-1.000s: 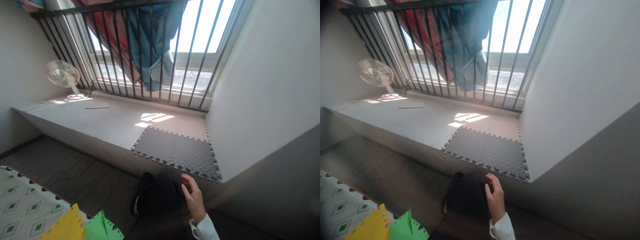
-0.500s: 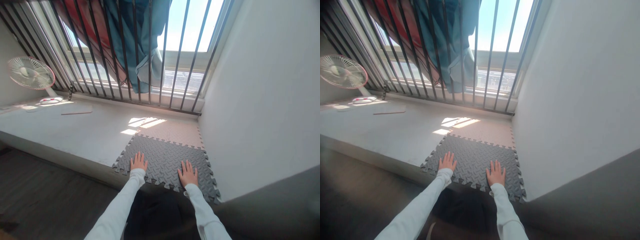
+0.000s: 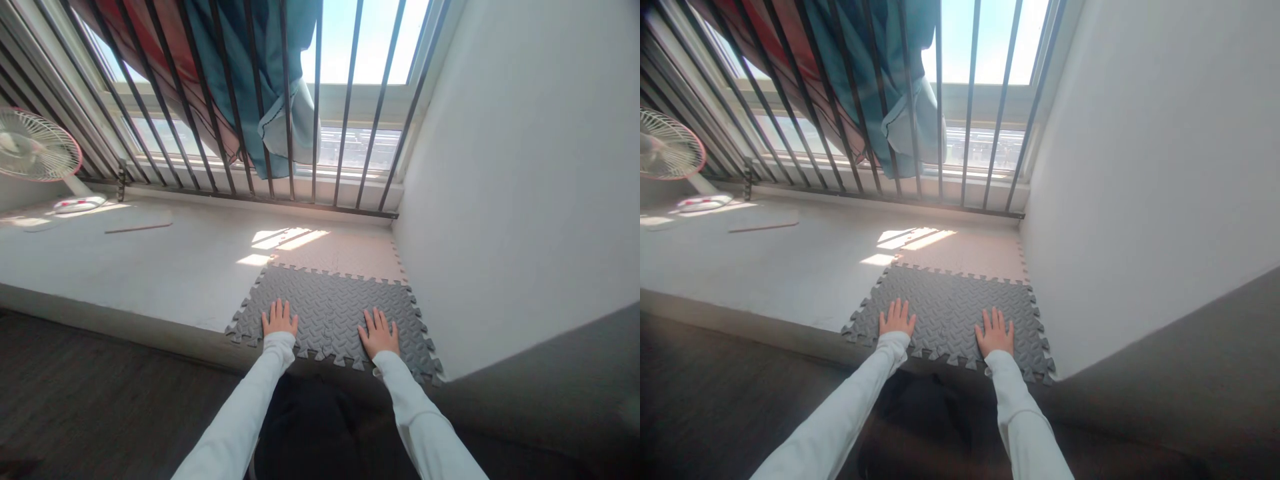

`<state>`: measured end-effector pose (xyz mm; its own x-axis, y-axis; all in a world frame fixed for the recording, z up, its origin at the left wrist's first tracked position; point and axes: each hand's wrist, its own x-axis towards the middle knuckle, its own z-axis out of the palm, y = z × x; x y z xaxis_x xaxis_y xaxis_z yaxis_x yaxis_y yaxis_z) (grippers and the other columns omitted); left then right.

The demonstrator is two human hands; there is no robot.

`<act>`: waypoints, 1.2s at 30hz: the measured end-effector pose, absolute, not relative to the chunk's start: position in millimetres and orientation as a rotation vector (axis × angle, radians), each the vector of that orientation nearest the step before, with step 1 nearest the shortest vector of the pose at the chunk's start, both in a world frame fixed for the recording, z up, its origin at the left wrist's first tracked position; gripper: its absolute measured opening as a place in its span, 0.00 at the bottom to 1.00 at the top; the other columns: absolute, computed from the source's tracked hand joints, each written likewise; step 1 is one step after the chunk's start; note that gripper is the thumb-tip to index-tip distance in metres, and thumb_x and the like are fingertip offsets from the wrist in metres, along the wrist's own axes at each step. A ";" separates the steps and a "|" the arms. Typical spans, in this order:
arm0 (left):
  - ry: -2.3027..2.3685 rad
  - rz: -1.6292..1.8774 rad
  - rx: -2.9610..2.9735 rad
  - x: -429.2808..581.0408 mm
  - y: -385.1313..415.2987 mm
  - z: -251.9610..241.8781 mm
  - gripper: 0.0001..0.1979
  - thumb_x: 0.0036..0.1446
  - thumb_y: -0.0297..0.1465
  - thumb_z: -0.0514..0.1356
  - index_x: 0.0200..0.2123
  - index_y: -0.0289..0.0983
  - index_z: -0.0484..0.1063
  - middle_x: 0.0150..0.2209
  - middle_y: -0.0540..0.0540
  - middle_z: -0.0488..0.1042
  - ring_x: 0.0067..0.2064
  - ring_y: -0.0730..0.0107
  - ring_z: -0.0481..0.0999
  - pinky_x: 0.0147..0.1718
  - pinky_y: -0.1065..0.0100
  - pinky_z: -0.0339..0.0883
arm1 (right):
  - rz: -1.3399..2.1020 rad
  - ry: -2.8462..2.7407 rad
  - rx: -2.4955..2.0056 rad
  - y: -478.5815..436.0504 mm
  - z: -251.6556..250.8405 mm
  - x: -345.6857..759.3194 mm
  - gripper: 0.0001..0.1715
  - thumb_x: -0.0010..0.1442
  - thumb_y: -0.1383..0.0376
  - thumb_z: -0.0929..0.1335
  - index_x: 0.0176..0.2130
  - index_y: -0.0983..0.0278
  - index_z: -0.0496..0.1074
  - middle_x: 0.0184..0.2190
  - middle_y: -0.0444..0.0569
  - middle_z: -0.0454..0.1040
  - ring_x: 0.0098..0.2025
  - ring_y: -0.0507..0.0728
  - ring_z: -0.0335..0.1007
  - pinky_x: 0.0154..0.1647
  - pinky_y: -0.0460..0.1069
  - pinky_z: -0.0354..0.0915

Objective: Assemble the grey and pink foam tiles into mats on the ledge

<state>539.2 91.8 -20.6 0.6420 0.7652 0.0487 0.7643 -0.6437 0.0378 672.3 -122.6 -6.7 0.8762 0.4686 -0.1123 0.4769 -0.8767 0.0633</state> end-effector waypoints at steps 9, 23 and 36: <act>1.308 0.111 2.834 538.0 90.6 -17.8 0.26 0.57 0.38 0.44 0.58 0.38 0.54 0.62 0.43 0.49 0.62 0.60 0.48 0.57 0.47 0.43 | -0.133 0.733 2.954 -122.5 -6.4 672.9 0.30 0.60 0.51 0.50 0.61 0.53 0.44 0.63 0.43 0.40 0.64 0.54 0.35 0.61 0.60 0.35; 1.299 0.103 2.825 537.3 89.4 -15.5 0.26 0.57 0.38 0.44 0.58 0.38 0.54 0.62 0.43 0.48 0.62 0.60 0.47 0.57 0.47 0.43 | -0.135 0.719 2.946 -122.5 -8.5 673.1 0.31 0.60 0.50 0.50 0.61 0.52 0.44 0.63 0.42 0.40 0.64 0.54 0.34 0.61 0.60 0.35; 1.309 0.084 2.831 537.2 89.5 -15.4 0.26 0.57 0.38 0.43 0.58 0.39 0.54 0.62 0.43 0.48 0.62 0.61 0.47 0.57 0.48 0.43 | -0.137 0.727 2.948 -123.0 -8.8 673.1 0.31 0.60 0.51 0.49 0.61 0.53 0.43 0.63 0.43 0.40 0.64 0.54 0.33 0.61 0.60 0.34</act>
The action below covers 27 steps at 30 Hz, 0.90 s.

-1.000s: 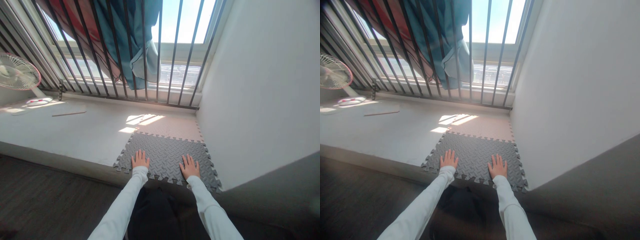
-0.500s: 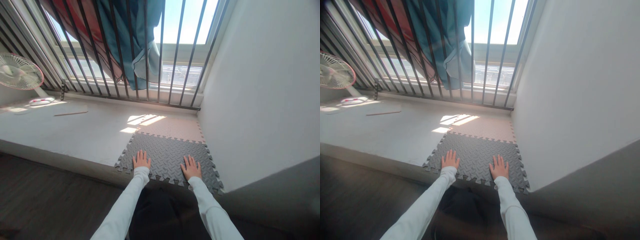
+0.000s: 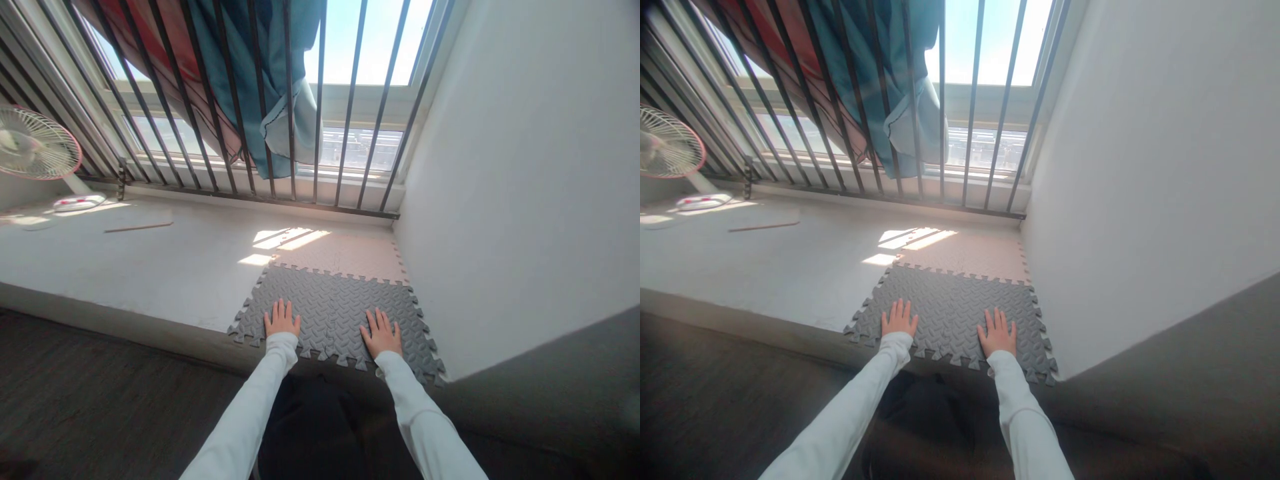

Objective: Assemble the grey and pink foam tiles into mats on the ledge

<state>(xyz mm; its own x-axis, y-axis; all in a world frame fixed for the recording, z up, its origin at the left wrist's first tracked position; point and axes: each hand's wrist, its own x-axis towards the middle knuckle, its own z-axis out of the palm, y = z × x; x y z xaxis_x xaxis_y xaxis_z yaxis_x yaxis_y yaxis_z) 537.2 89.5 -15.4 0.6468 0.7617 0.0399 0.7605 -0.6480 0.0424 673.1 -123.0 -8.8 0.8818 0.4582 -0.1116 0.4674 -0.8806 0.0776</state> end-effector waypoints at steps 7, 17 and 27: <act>1.305 0.087 2.831 537.3 89.3 -15.2 0.26 0.57 0.38 0.43 0.58 0.38 0.54 0.62 0.43 0.48 0.62 0.59 0.47 0.57 0.48 0.43 | -0.131 0.739 2.956 -123.7 -9.1 673.4 0.31 0.60 0.51 0.49 0.61 0.53 0.44 0.63 0.43 0.40 0.64 0.54 0.34 0.60 0.60 0.34; 1.315 0.091 2.829 537.2 89.1 -15.1 0.26 0.56 0.38 0.44 0.58 0.38 0.54 0.62 0.43 0.49 0.62 0.60 0.47 0.58 0.48 0.43 | -0.130 0.727 2.970 -123.2 -8.0 673.1 0.30 0.60 0.51 0.51 0.60 0.53 0.45 0.63 0.43 0.41 0.63 0.54 0.35 0.60 0.60 0.35; 1.303 0.083 2.817 537.0 88.8 -12.6 0.26 0.56 0.38 0.44 0.58 0.37 0.54 0.62 0.42 0.49 0.62 0.60 0.47 0.58 0.48 0.42 | -0.148 0.719 2.964 -122.4 -6.4 672.5 0.31 0.60 0.51 0.50 0.61 0.52 0.44 0.63 0.42 0.41 0.64 0.53 0.34 0.61 0.59 0.34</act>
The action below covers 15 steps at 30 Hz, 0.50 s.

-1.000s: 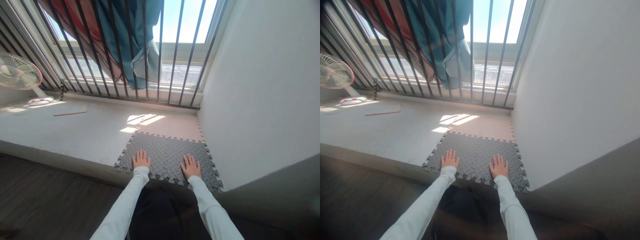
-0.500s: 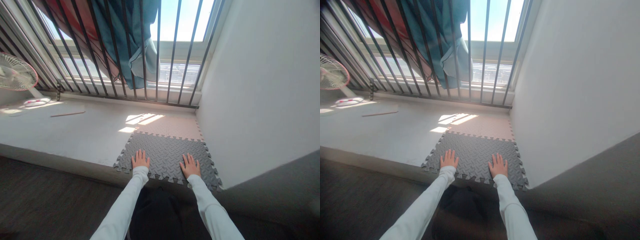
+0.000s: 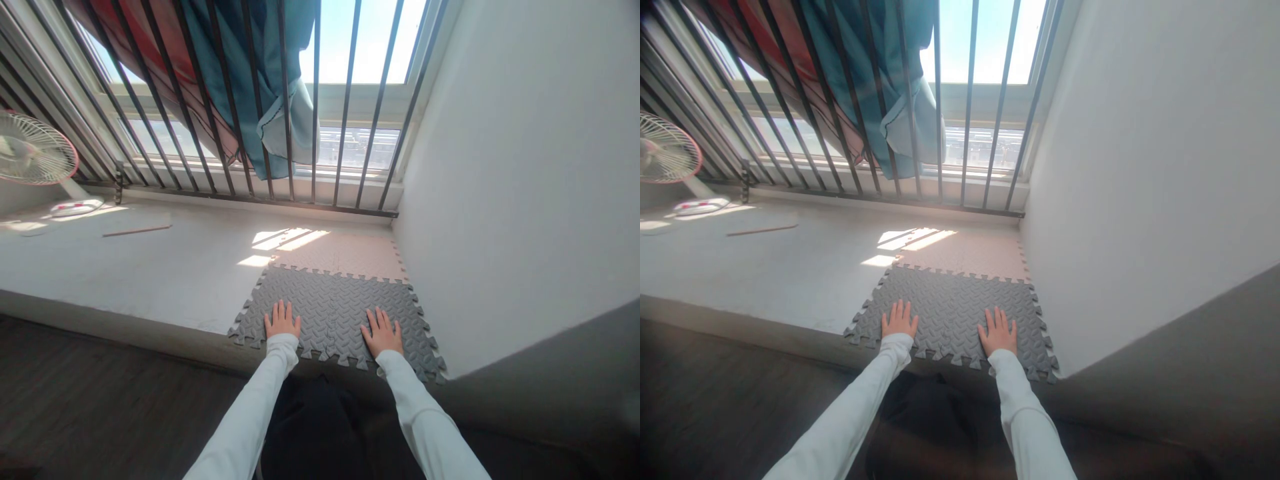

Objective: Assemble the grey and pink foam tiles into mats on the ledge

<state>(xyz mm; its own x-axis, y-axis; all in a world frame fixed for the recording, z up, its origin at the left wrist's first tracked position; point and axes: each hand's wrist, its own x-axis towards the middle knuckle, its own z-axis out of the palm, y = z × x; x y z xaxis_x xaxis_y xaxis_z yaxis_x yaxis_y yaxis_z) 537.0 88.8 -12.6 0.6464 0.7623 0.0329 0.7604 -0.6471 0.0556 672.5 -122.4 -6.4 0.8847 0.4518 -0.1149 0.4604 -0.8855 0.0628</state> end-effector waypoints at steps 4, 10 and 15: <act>1.305 0.094 2.824 537.0 89.4 -14.7 0.26 0.56 0.38 0.44 0.58 0.38 0.54 0.62 0.43 0.49 0.62 0.60 0.47 0.58 0.48 0.43 | -0.150 0.727 2.963 -122.9 -7.7 673.6 0.31 0.60 0.51 0.49 0.61 0.53 0.44 0.63 0.43 0.41 0.64 0.54 0.33 0.61 0.60 0.33; 1.302 0.088 2.839 537.0 89.4 -14.9 0.26 0.57 0.38 0.44 0.58 0.38 0.54 0.62 0.42 0.49 0.62 0.60 0.47 0.57 0.48 0.44 | -0.162 0.719 2.959 -122.0 -6.6 672.2 0.31 0.60 0.51 0.50 0.61 0.52 0.43 0.63 0.42 0.40 0.64 0.54 0.33 0.61 0.59 0.34; 1.193 -0.035 2.865 532.2 91.0 -12.9 0.29 0.55 0.42 0.46 0.59 0.39 0.51 0.62 0.41 0.46 0.63 0.57 0.45 0.57 0.45 0.41 | -0.224 0.750 2.954 -121.5 0.5 674.0 0.31 0.60 0.51 0.52 0.60 0.54 0.46 0.63 0.44 0.42 0.63 0.55 0.35 0.60 0.59 0.36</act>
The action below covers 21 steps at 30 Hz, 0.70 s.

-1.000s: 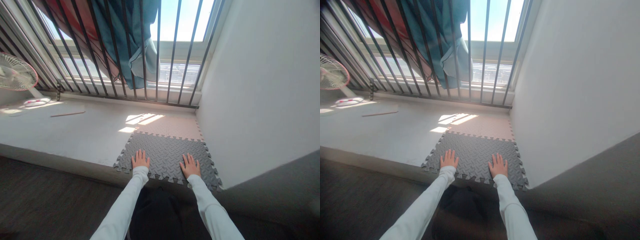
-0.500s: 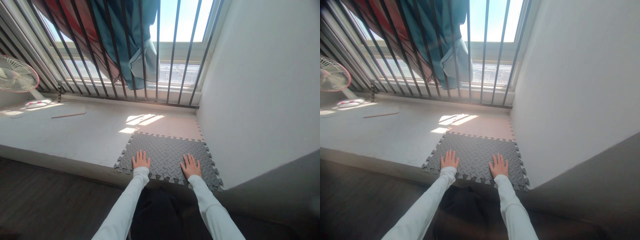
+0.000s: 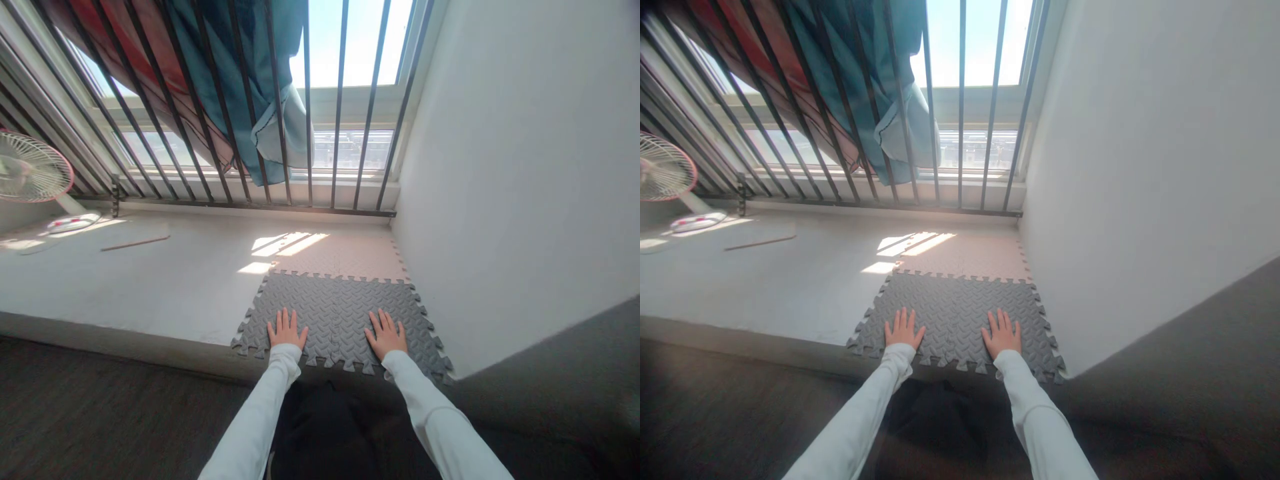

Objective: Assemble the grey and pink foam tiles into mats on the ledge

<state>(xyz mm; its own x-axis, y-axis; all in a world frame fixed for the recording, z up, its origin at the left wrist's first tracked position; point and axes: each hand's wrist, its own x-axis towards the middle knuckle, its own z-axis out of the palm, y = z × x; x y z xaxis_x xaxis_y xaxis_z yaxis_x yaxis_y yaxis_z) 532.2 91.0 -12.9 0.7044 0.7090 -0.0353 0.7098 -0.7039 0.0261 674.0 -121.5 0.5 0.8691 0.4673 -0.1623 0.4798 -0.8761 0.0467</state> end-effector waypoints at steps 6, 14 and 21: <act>0.797 -0.293 2.852 523.8 70.4 -13.8 0.39 0.45 0.52 0.52 0.59 0.46 0.48 0.64 0.42 0.38 0.63 0.49 0.36 0.55 0.38 0.31 | -0.374 0.970 2.905 -111.9 20.4 710.7 0.34 0.52 0.55 0.62 0.57 0.59 0.56 0.57 0.54 0.56 0.57 0.61 0.51 0.54 0.56 0.51; 0.629 -0.621 2.808 536.7 36.2 3.5 0.52 0.33 0.46 0.63 0.61 0.45 0.41 0.63 0.35 0.35 0.62 0.37 0.33 0.49 0.30 0.33 | -0.492 1.043 2.801 -25.1 19.1 758.0 0.51 0.46 0.68 0.68 0.61 0.50 0.40 0.62 0.52 0.43 0.62 0.60 0.41 0.55 0.53 0.49; 0.565 -0.723 2.785 539.6 36.1 23.7 0.50 0.35 0.44 0.63 0.61 0.41 0.43 0.62 0.31 0.37 0.61 0.36 0.38 0.51 0.34 0.42 | -0.428 1.052 2.736 11.7 19.3 781.2 0.55 0.42 0.68 0.70 0.59 0.44 0.39 0.59 0.54 0.50 0.59 0.63 0.47 0.48 0.58 0.56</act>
<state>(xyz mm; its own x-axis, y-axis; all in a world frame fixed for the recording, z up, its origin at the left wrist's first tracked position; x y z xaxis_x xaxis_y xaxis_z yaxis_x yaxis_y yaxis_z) 539.6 36.1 23.7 0.8063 0.3106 -0.5034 0.4129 -0.9049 0.1031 781.2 11.7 19.3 0.7086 0.6247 -0.3280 0.6764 -0.7338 0.0635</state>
